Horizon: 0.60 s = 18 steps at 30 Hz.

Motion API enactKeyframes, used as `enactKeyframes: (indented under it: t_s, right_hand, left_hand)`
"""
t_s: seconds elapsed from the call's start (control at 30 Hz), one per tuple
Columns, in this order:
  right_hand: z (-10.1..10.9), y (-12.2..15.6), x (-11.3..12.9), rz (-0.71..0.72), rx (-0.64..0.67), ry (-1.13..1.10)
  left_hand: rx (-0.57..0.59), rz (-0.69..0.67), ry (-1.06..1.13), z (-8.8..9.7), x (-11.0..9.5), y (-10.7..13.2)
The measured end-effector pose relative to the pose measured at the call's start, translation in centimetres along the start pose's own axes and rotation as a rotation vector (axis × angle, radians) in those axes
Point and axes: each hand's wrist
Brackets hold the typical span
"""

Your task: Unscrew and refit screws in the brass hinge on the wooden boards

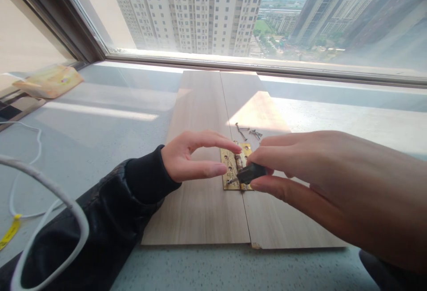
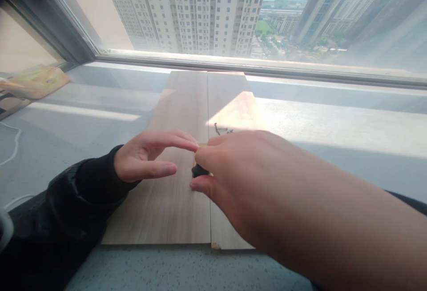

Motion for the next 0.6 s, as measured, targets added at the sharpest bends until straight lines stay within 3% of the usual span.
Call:
enactKeyframes:
  t_s: [0.13,0.2,0.43,0.6]
  right_hand:
    - [0.3,0.0,-0.5,-0.005,0.087,-0.116]
    - [0.4,0.0,-0.5,-0.011,0.118,-0.126]
    - [0.0,-0.1,0.4,-0.057,-0.061,0.129]
    - [0.1,-0.2,1.7,-0.035,-0.084,0.219]
  left_hand:
    - [0.115,-0.137,-0.038,-1.4,0.3,-0.4]
    - [0.114,-0.164,-0.038,-2.6,0.6,-0.7]
    - [-0.105,-0.211,-0.012,-4.1,1.7,-0.7]
    - [-0.119,-0.2,-0.078,-4.0,1.1,-0.9]
Point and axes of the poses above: each hand's wrist, its own y-axis away from the middle knuckle, its own z-axis out of the back of the hand, x = y × z, and after that the axes turned 3 degrees about x, right-handed
